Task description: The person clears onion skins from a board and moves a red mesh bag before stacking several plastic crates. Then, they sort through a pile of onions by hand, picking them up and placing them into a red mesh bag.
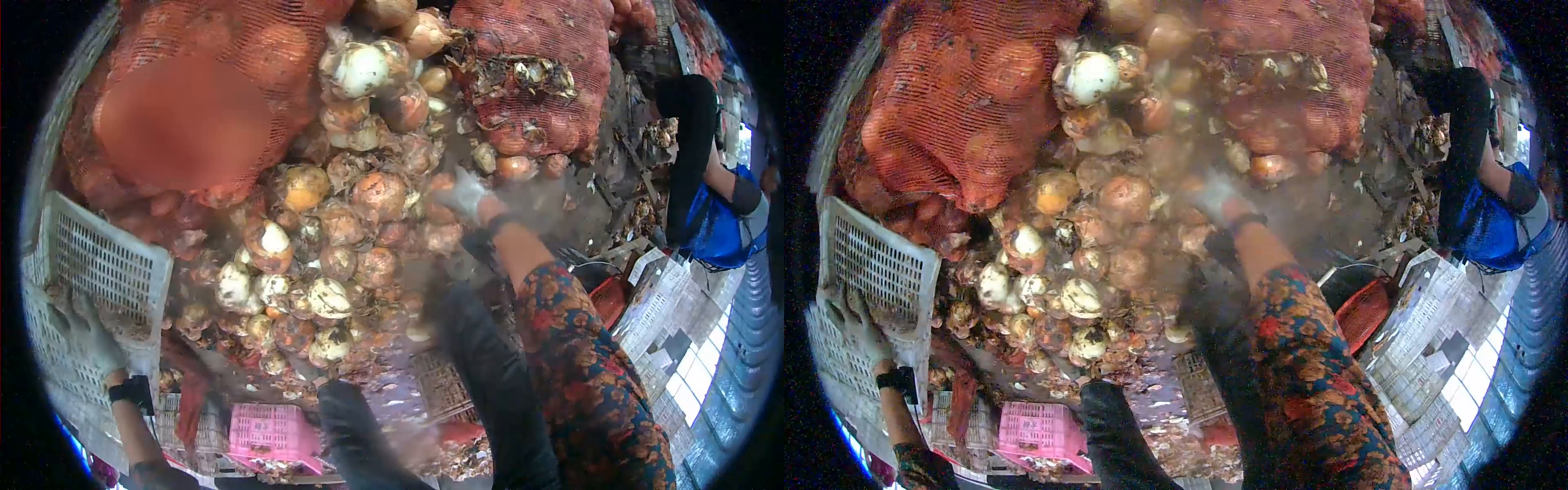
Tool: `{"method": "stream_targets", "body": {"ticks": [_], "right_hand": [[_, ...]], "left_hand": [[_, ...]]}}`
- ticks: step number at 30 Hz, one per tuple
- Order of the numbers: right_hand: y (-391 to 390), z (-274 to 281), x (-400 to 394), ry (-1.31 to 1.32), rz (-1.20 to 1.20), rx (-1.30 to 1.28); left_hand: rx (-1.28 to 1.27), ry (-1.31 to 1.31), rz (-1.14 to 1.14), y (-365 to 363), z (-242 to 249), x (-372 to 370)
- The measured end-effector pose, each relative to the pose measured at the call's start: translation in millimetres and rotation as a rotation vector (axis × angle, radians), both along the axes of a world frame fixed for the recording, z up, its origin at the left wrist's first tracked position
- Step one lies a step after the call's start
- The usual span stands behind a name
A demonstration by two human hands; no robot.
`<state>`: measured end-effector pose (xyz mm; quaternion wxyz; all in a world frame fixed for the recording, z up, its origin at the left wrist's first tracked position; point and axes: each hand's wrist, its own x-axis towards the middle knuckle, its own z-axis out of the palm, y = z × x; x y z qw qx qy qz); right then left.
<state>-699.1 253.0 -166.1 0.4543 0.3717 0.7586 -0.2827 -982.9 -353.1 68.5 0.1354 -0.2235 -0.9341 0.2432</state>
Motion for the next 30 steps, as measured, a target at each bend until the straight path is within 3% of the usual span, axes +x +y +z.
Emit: {"method": "stream_targets", "body": {"ticks": [1,4,5,8,10,11,12,14,17,18,19,21,22,24,26,27,29,30], "right_hand": [[-2.4,-5.8,13.0,-0.011,-0.011,0.003],[-27.3,3.2,35.2,-0.019,-0.175,-0.185],[-49.1,7.8,39.3,0.013,-0.289,-0.116],[-72.4,40.1,28.5,0.11,0.654,-0.238],[-71.8,26.9,48.0,0.127,0.624,-0.324],[-72.5,0.5,75.6,0.082,0.28,-0.384],[-82.0,11.4,70.7,0.047,0.097,-0.478],[-101.9,35.7,58.4,-0.036,-0.29,-0.629],[-141.7,23.7,106.0,0.574,0.446,-1.084],[-154.2,48.5,101.5,0.833,0.571,-1.06],[-166.8,73.7,96.4,1.107,0.677,-0.981],[-222.1,130.2,65.1,0.327,0.111,-0.892],[-233.2,133.3,51.1,0.335,0.036,-0.902],[-251.6,128.5,32.9,0.384,-0.205,-0.999],[-227.9,145.1,-7.2,0.583,-0.131,-0.8],[-194.4,164.9,-53.6,0.729,0.117,-0.503],[-154.0,142.9,-97.7,1.138,0.088,0.001],[-126.2,147.7,-131.2,1.065,0.092,0.093]], "left_hand": [[-0.157,-0.032,-0.091,-13.9,2.2,-3.3],[0.234,-0.043,0.143,34.8,1.6,14.0],[0.137,-0.063,-0.007,22.8,1.4,10.7],[0.044,-0.06,-0.091,17.0,3.3,10.6],[-0.084,-0.068,-0.259,-6.0,0.6,0.3],[-0.129,-0.076,-0.231,-6.1,2.9,2.6],[-0.168,-0.084,-0.205,-1.6,3.5,5.9],[-0.004,-0.068,-0.121,6.5,-2.1,8.6],[0.293,-0.06,0.038,35.0,-4.1,19.5],[0.428,-0.067,0.109,50.6,-4.3,22.7],[0.393,-0.058,0.107,55.3,-4.3,23.8],[0.335,-0.009,0.104,62.1,0.5,25.5],[0.267,0.003,0.12,68.3,7.2,26.4],[0.386,0.006,0.072,51.3,1.7,23.1],[0.338,-0.03,0.115,44.2,6.7,23.1],[0.317,-0.042,0.14,43.0,7.7,22.2],[0.334,-0.041,0.157,53.2,12.9,25.9],[0.342,-0.043,0.165,57.2,12.5,27.4]]}}
